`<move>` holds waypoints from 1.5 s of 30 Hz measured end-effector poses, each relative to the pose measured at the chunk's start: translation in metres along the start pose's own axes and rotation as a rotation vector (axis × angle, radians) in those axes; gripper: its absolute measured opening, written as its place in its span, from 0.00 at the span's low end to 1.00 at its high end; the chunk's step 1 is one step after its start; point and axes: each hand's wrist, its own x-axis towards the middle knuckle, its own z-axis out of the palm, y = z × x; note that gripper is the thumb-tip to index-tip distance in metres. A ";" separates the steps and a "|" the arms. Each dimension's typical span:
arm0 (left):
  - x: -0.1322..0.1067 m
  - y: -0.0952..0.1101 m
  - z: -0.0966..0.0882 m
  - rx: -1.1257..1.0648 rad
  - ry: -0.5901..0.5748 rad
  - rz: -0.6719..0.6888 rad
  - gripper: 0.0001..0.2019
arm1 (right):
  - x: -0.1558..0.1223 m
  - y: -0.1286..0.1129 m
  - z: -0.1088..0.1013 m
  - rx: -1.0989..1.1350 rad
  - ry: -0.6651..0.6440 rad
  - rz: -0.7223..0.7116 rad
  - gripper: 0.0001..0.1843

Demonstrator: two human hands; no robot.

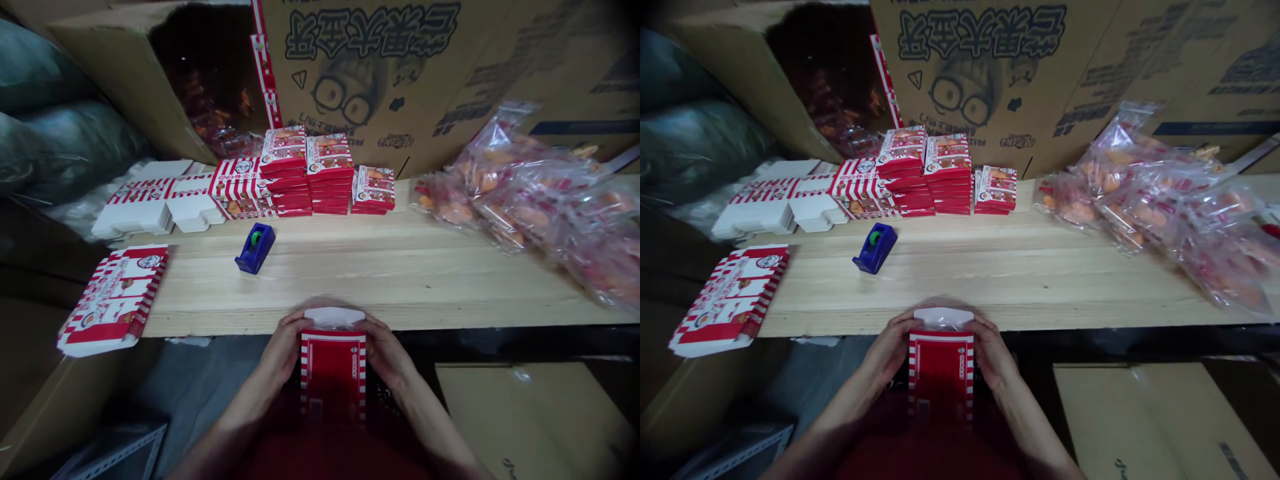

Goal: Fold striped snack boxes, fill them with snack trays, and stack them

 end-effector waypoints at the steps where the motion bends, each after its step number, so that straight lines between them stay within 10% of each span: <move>1: 0.003 0.000 -0.005 0.017 -0.014 -0.016 0.16 | 0.002 0.002 -0.003 -0.013 0.013 -0.010 0.08; 8: 0.009 0.012 -0.027 0.381 -0.331 0.193 0.13 | 0.001 0.004 -0.017 -0.067 0.027 -0.090 0.01; 12: 0.014 0.010 -0.027 0.642 -0.297 0.330 0.12 | 0.001 -0.002 -0.026 -0.165 -0.042 -0.078 0.07; 29: 0.022 0.042 -0.013 0.807 -0.423 0.198 0.13 | 0.010 -0.035 -0.030 -0.616 -0.398 -0.107 0.11; 45: 0.040 0.040 -0.014 0.813 -0.449 0.148 0.16 | 0.036 -0.032 -0.029 -0.609 -0.392 -0.104 0.10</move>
